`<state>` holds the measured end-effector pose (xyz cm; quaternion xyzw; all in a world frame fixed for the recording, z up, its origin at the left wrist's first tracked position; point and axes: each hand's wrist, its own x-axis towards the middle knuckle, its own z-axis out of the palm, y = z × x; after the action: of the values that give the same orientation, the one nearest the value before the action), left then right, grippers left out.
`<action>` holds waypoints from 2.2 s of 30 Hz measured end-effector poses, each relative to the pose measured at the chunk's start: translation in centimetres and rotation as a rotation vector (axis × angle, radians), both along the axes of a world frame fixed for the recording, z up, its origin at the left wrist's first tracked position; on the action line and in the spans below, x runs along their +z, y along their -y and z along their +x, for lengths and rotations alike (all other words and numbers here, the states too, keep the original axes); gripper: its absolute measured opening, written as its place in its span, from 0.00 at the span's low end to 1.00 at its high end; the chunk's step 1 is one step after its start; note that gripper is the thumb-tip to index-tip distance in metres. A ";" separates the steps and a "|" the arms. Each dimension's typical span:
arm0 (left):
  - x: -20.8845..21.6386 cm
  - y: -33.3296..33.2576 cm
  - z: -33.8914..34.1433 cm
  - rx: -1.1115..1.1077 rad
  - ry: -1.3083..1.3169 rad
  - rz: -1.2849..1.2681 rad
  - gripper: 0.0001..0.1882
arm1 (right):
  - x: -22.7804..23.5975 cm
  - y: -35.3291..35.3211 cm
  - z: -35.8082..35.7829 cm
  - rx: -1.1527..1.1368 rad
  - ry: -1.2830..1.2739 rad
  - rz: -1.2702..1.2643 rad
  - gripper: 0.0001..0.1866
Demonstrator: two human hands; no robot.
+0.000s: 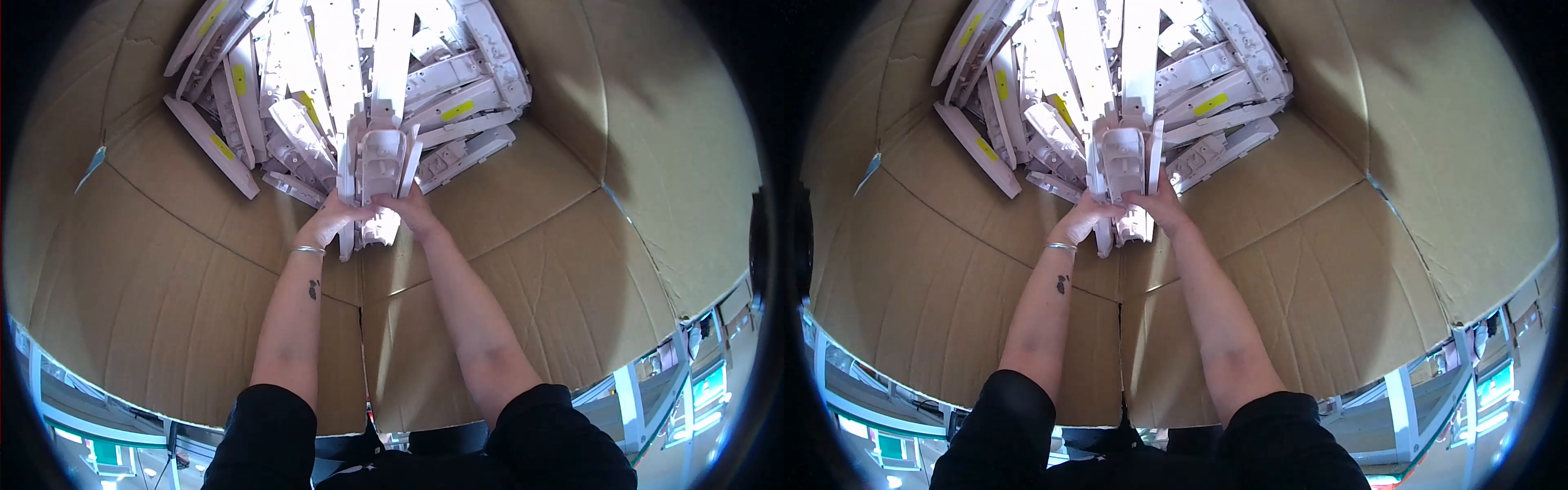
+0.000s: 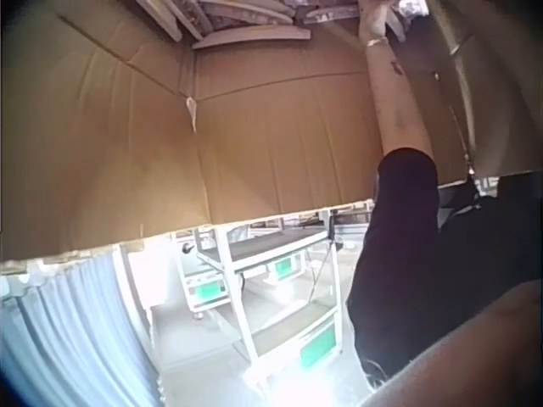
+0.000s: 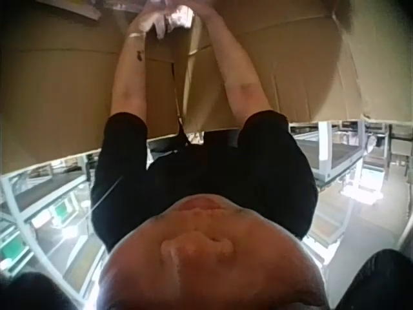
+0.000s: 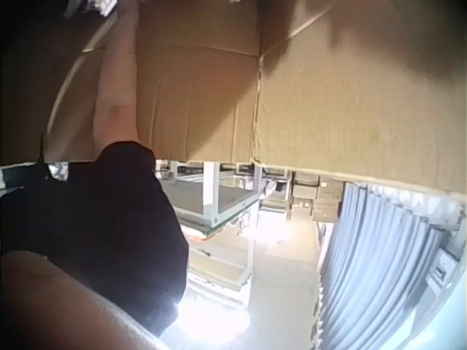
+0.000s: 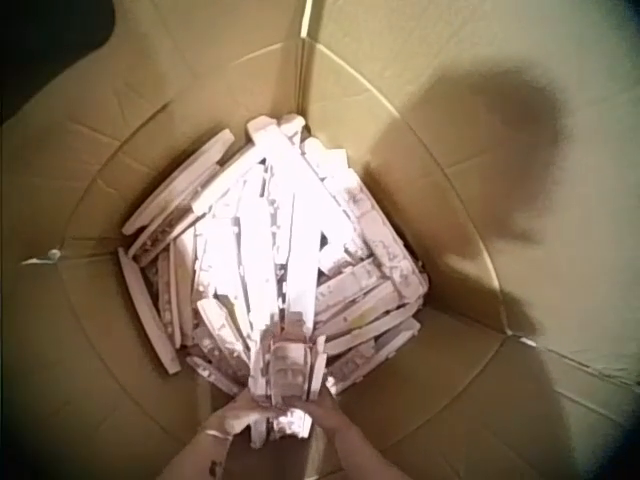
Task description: Sorting pink plastic components from a large storage box and arranging them on a workbench.
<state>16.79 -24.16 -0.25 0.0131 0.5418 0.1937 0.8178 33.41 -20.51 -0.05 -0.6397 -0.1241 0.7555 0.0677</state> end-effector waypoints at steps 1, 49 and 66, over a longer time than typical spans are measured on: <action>-0.6 0.0 0.3 0.007 -0.004 0.008 0.23 | -1.4 0.3 0.3 0.016 -0.017 0.016 0.43; 4.7 0.5 -1.2 0.672 0.051 0.009 0.26 | 5.1 -10.6 -3.4 0.579 -0.428 0.041 0.47; 14.7 0.3 1.1 0.671 -0.086 -0.015 0.20 | 15.1 -9.3 -1.9 0.375 -0.437 0.272 0.44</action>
<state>17.89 -24.42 14.50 -0.1640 0.5514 0.4471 0.6850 31.49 -11.24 15.04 -0.4132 -0.3225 0.8508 0.0371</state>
